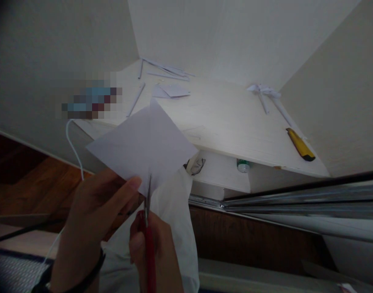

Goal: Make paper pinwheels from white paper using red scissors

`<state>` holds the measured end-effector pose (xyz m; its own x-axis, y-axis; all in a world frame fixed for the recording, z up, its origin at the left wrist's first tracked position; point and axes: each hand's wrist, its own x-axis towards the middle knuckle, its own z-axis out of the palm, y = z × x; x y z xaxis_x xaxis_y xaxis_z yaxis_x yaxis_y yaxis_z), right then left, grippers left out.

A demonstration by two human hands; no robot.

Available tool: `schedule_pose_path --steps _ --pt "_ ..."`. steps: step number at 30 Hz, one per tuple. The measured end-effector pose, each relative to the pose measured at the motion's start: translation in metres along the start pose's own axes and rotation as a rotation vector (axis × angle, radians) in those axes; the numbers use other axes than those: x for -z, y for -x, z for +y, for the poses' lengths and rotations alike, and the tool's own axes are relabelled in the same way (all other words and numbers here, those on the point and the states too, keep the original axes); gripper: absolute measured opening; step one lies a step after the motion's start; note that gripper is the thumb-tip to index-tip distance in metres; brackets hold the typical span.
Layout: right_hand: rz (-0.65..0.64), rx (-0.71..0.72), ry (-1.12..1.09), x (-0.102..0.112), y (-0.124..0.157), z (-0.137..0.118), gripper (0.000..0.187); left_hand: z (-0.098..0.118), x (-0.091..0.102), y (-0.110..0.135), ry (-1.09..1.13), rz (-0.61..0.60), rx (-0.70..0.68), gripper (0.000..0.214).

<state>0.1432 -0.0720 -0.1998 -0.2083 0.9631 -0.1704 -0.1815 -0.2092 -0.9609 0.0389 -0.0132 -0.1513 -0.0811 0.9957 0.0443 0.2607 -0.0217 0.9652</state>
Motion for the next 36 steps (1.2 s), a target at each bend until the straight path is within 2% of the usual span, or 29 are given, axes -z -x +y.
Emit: schedule_pose_path --steps 3,6,12,19,25,29,36 --pt "0.137 0.023 0.062 -0.003 0.002 -0.005 0.058 -0.003 0.001 -0.002 -0.019 -0.076 -0.095 0.027" --pt "0.197 0.036 0.097 -0.005 0.004 -0.008 0.056 -0.004 0.002 -0.003 -0.064 -0.090 -0.106 0.026" --pt "0.196 0.044 0.119 -0.005 0.005 -0.008 0.056 -0.003 0.001 -0.001 -0.115 -0.087 -0.097 0.025" --pt "0.217 0.043 0.122 -0.001 0.007 -0.005 0.056 -0.003 -0.004 0.000 -0.129 -0.092 -0.204 0.028" --pt "0.159 0.111 0.143 0.002 0.003 -0.004 0.056 0.000 -0.004 0.002 -0.131 -0.104 -0.227 0.025" --pt "0.231 0.064 0.169 0.000 0.007 -0.008 0.054 0.001 -0.006 0.002 -0.150 -0.093 -0.241 0.026" --pt "0.256 0.040 0.131 -0.004 0.010 -0.014 0.055 0.000 -0.004 0.005 -0.131 -0.109 -0.197 0.025"
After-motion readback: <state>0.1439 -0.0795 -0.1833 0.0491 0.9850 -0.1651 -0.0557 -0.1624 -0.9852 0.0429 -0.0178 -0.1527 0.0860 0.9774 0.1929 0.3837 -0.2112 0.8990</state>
